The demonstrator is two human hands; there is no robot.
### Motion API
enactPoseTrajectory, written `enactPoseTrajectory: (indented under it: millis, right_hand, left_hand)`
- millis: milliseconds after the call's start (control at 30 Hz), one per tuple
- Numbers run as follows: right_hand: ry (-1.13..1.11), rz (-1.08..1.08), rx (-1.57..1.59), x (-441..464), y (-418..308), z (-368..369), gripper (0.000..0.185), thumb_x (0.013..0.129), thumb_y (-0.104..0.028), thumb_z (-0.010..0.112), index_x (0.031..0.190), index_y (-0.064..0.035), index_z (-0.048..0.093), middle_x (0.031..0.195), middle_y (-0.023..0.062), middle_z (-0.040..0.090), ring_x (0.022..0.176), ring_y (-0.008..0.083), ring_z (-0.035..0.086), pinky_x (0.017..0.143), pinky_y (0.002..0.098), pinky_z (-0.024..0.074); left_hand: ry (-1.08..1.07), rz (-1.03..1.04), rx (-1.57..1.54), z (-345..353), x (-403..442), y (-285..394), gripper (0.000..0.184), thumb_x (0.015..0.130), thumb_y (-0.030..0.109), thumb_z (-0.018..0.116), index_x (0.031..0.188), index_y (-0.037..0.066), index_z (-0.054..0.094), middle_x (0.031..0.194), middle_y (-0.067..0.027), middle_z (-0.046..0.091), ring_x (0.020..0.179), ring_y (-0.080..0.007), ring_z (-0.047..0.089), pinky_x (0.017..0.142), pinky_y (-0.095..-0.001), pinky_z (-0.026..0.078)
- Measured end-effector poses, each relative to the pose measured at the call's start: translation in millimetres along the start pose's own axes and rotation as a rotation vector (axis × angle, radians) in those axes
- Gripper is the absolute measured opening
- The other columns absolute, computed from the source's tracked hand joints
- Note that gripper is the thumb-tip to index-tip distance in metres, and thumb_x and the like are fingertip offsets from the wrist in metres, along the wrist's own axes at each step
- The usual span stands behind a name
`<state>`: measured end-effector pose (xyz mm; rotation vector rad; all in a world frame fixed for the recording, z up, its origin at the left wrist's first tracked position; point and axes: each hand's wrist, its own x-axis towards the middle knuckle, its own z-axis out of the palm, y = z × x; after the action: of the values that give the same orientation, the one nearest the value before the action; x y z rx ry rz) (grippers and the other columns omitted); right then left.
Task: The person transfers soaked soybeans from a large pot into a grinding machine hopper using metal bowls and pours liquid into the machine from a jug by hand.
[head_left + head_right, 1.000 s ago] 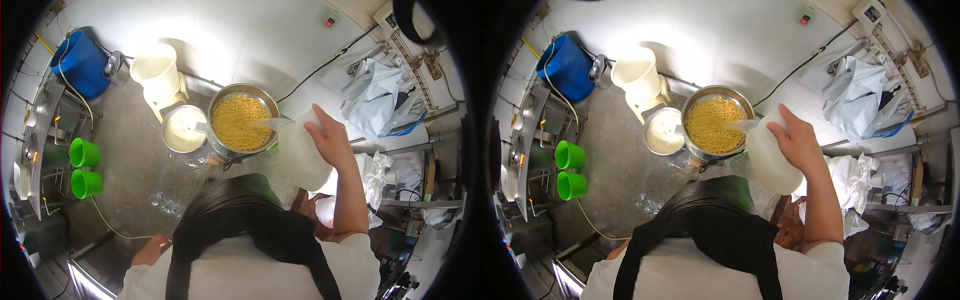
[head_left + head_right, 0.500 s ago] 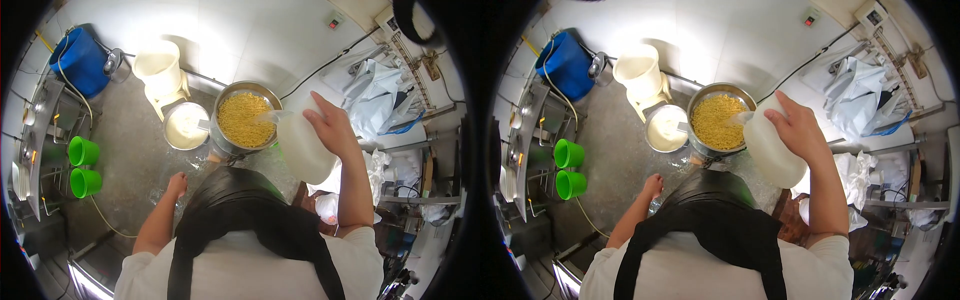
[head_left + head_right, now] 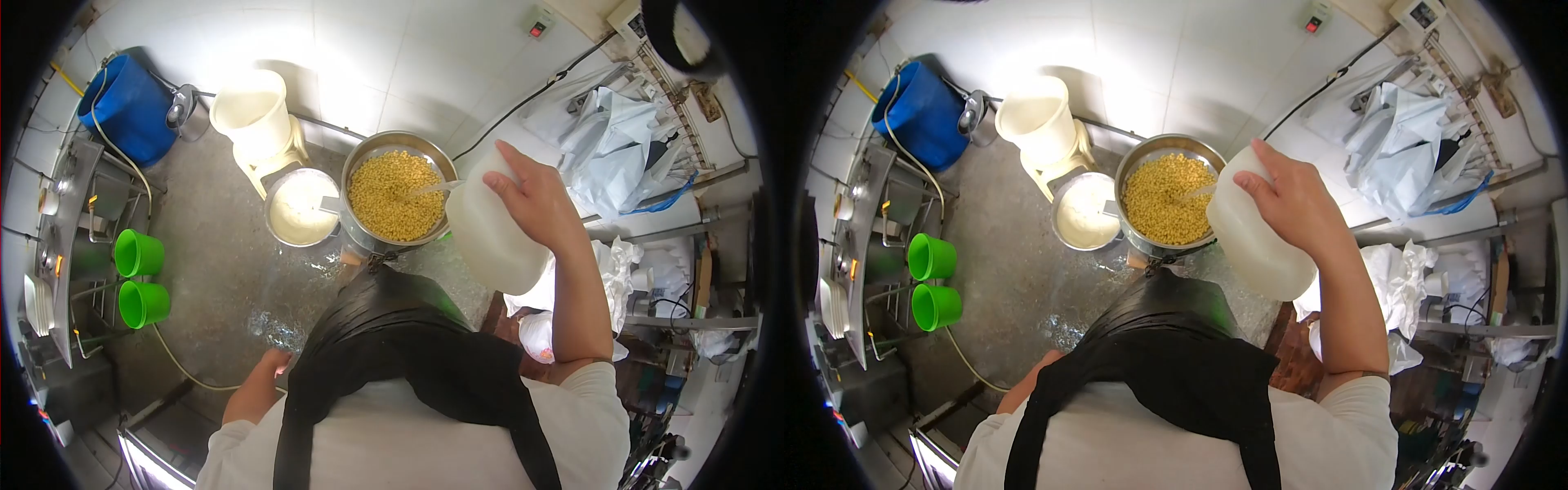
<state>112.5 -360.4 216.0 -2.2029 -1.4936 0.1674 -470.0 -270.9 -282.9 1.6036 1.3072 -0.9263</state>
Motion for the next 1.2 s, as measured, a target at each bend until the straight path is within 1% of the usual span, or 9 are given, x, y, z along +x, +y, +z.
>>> enactPoseTrajectory:
  millis: [133,400,500,733,800,900,967,1067,1200]
  right_hand:
    - [0.013,-0.014,-0.017,2.5,3.4,0.2,0.06,0.099,-0.036,0.067,0.139,0.0077,0.058,0.113,0.0326,0.07,0.102,0.0459,0.071,0.092,0.0448,0.0548]
    - [-0.019,0.006,0.019,6.1,1.6,4.1,0.06,0.098,-0.036,0.068,0.14,0.0068,0.058,0.114,0.0324,0.07,0.098,0.0443,0.072,0.09,0.0441,0.0557]
    - [-0.018,-0.001,-0.006,5.2,-1.4,1.3,0.06,0.098,-0.035,0.068,0.14,0.0066,0.058,0.116,0.032,0.07,0.097,0.0434,0.072,0.09,0.0436,0.0559]
    - [-0.034,0.038,0.038,8.7,-0.5,1.4,0.061,0.097,-0.035,0.069,0.141,0.0063,0.058,0.117,0.0316,0.07,0.097,0.0428,0.073,0.09,0.0434,0.0557]
    - [-0.035,0.035,0.039,10.1,0.8,1.9,0.061,0.097,-0.035,0.069,0.141,0.0064,0.058,0.116,0.032,0.07,0.097,0.0429,0.073,0.09,0.0436,0.0557]
    - [-0.04,0.03,0.038,9.8,-0.8,0.9,0.061,0.097,-0.035,0.069,0.141,0.0067,0.058,0.115,0.0326,0.07,0.096,0.043,0.073,0.089,0.0438,0.0556]
    - [-0.043,0.028,0.035,9.5,-1.5,0.5,0.061,0.098,-0.035,0.069,0.14,0.0069,0.058,0.114,0.033,0.07,0.096,0.0431,0.073,0.089,0.0439,0.0555]
    - [-0.052,0.036,0.033,9.7,-1.5,1.1,0.061,0.098,-0.035,0.069,0.14,0.0073,0.058,0.113,0.0332,0.07,0.095,0.0433,0.073,0.089,0.0439,0.0555]
    - [-0.03,-0.014,0.003,11.7,3.6,4.9,0.06,0.098,-0.036,0.069,0.139,0.0067,0.059,0.111,0.0326,0.071,0.094,0.0428,0.073,0.088,0.0441,0.0557]
  left_hand:
    - [0.14,0.041,-0.171,-29.5,-39.9,63.4,0.04,0.101,0.03,0.056,0.097,-0.007,0.072,0.081,-0.0219,0.072,0.06,-0.0357,0.072,0.065,-0.0485,0.059]
    - [0.467,0.338,-0.094,-42.1,20.4,125.1,0.039,0.098,0.033,0.055,0.104,-0.001,0.073,0.115,-0.0293,0.07,0.111,-0.0474,0.065,0.093,-0.0514,0.053]
    - [0.466,0.254,-0.135,-71.8,-51.4,178.0,0.039,0.097,0.036,0.058,0.106,0.002,0.074,0.113,-0.0288,0.07,0.108,-0.0469,0.067,0.092,-0.0507,0.053]
    - [0.402,0.348,0.038,-43.4,8.0,126.3,0.03,0.096,0.026,0.059,0.109,0.003,0.072,0.105,-0.0245,0.074,0.102,-0.0399,0.072,0.09,-0.0487,0.056]
    - [0.128,0.06,-0.108,-40.1,4.6,112.7,0.026,0.094,0.021,0.058,0.099,0.001,0.073,0.096,-0.0213,0.076,0.086,-0.0336,0.077,0.077,-0.0487,0.06]
    - [0.102,0.065,0.033,-14.6,31.9,55.2,0.027,0.095,0.02,0.057,0.092,0.0,0.074,0.084,-0.0215,0.074,0.069,-0.0309,0.077,0.066,-0.0487,0.06]
    - [-0.125,0.327,0.567,-1.6,65.6,23.3,0.031,0.096,0.023,0.057,0.091,-0.002,0.075,0.077,-0.0234,0.072,0.063,-0.0344,0.074,0.063,-0.0484,0.06]
    - [-0.001,0.069,0.251,2.1,51.9,23.7,0.034,0.097,0.028,0.058,0.096,0.0,0.077,0.082,-0.0217,0.075,0.07,-0.0338,0.076,0.07,-0.0469,0.061]
    - [0.208,0.069,0.094,-3.1,47.5,46.4,0.036,0.097,0.031,0.058,0.099,0.001,0.077,0.089,-0.0206,0.076,0.073,-0.0351,0.076,0.071,-0.0467,0.06]
